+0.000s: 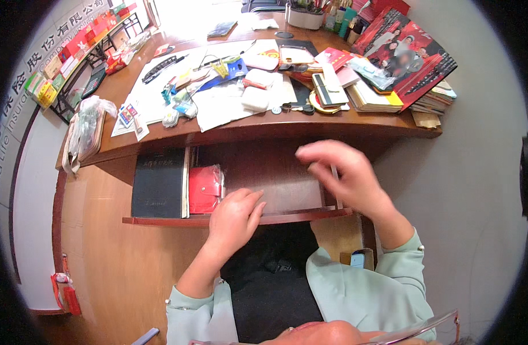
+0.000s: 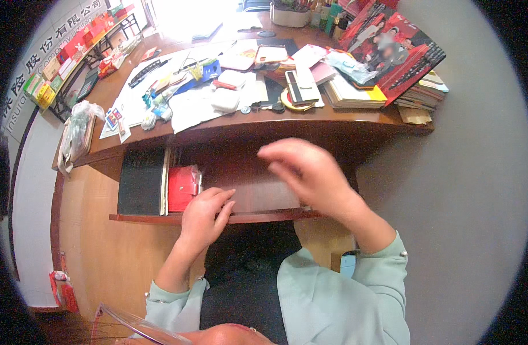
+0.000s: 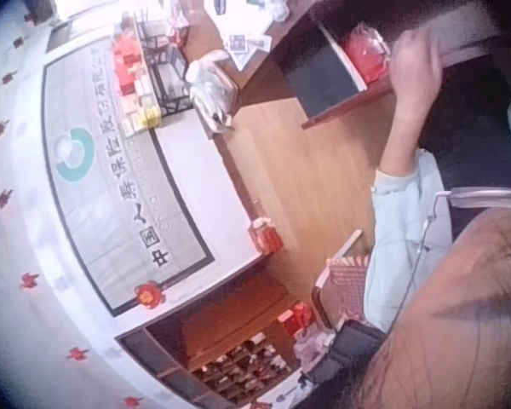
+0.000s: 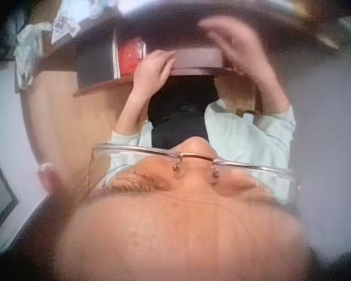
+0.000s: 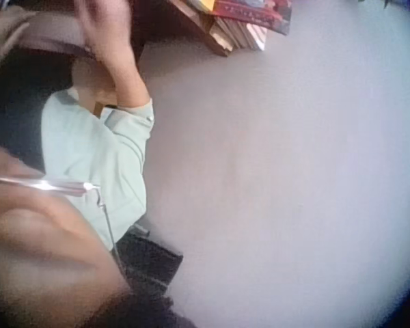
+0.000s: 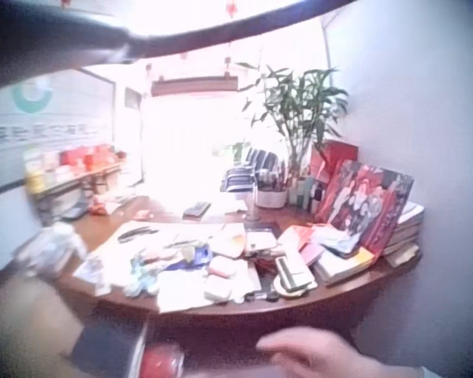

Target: The person clears a cluttered desk by picking up various small items and placing them into an open drawer. They handle a red packet, a blue card, a white box, a pink case, a round tin, a small white bottle, a smartphone, and several papers, moving them from the desk surface into the drawer one by one.

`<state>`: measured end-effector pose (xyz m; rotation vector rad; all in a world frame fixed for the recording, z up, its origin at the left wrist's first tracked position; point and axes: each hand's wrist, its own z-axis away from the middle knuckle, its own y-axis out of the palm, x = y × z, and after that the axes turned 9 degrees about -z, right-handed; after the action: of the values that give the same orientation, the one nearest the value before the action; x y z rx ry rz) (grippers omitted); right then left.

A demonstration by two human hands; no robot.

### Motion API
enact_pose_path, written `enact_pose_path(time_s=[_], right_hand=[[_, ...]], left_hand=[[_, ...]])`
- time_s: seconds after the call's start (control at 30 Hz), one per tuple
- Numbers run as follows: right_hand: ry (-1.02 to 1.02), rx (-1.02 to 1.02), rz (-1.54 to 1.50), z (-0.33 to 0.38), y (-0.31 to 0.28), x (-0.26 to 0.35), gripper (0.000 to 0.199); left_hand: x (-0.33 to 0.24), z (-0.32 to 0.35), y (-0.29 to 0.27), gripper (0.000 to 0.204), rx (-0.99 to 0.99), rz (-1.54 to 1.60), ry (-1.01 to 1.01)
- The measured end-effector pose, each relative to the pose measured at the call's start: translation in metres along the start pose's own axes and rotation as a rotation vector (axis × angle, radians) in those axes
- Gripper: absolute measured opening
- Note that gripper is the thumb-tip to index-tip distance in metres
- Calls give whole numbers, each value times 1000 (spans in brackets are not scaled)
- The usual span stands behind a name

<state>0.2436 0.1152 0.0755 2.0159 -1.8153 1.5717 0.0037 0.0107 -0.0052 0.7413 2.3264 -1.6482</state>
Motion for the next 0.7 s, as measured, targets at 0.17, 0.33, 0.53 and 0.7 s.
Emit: enact_pose_path(time_s=[0.17,0.33,0.53,0.7], right_hand=[[4,-373,664,-30,-49,-20,43],[-28,-353,879,-56,-43,-56,65],[263,-272,902,-80,-29,-62,80],[333,-272,805,-91,-36,-51,83]], left_hand=[[-2,3,3,20,4,-62,-5],[-1,2,4,20,-4,-80,7],[-1,5,5,19,-31,-99,11],[-1,7,4,19,-55,-105,24]])
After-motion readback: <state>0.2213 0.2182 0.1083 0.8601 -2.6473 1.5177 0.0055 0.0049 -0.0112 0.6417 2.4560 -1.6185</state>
